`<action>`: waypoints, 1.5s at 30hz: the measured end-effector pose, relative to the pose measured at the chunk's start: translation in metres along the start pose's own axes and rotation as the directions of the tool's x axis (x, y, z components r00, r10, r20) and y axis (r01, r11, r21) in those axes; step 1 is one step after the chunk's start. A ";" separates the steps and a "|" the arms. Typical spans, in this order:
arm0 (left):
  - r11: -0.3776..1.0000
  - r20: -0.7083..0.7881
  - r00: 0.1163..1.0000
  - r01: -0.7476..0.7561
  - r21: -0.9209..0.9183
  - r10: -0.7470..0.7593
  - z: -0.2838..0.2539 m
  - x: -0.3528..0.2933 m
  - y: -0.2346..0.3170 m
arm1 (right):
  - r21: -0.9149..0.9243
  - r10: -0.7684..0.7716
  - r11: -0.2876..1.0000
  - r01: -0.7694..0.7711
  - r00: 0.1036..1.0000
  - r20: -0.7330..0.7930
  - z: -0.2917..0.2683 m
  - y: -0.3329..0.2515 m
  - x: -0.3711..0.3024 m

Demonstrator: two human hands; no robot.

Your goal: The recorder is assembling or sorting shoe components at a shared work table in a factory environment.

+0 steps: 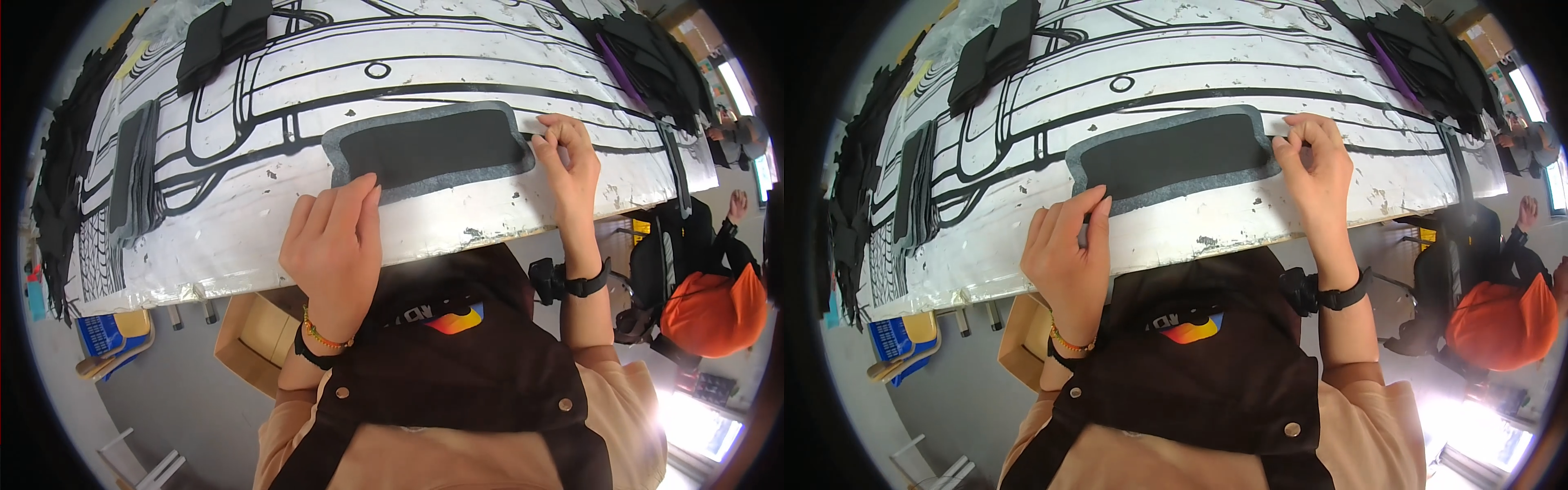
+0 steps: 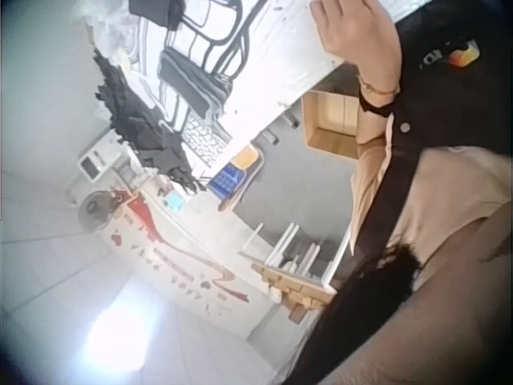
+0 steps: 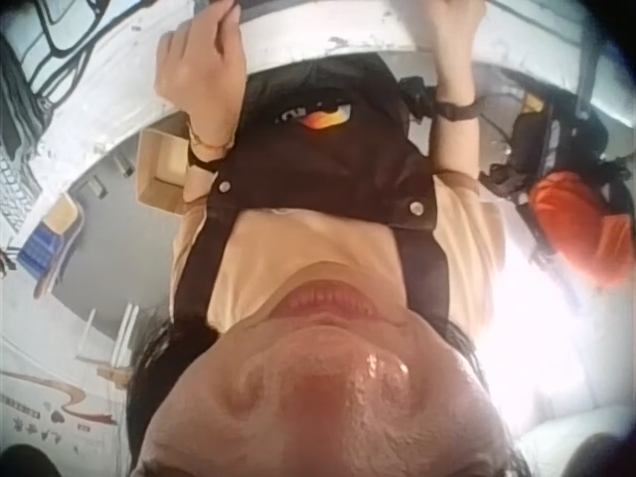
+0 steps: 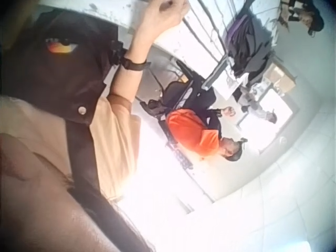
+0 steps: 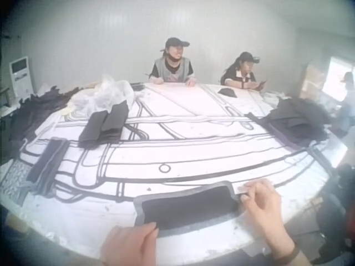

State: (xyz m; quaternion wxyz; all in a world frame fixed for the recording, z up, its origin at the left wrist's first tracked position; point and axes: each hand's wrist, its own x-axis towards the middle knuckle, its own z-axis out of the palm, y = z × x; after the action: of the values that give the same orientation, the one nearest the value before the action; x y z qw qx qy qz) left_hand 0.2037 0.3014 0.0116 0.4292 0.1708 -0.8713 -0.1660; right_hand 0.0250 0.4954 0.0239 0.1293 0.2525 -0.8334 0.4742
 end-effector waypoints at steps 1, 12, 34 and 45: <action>1.000 0.003 1.000 -0.005 -0.019 0.005 0.000 -0.001 0.000 | -0.002 -0.005 1.000 0.005 1.000 -0.005 0.001 -0.005 0.001; 1.000 0.033 0.999 -0.006 0.016 0.006 -0.003 -0.003 -0.001 | -0.027 -0.497 0.823 0.568 0.741 0.452 0.050 -0.090 -0.003; 0.998 -0.021 0.999 0.024 -0.059 -0.025 -0.001 -0.005 -0.004 | -0.220 -0.482 0.794 0.567 0.808 0.340 0.079 -0.079 -0.011; 0.993 -0.018 0.993 -0.115 0.004 0.115 0.002 -0.005 -0.006 | 0.450 0.279 0.789 -0.417 0.897 0.343 0.048 -0.050 0.010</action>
State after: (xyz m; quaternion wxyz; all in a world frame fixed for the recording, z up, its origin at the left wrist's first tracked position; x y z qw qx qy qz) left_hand 0.2060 0.2988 0.0045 0.4455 0.1225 -0.8760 -0.1380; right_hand 0.0453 0.4307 0.0400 -0.1427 0.1778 -0.7184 0.6572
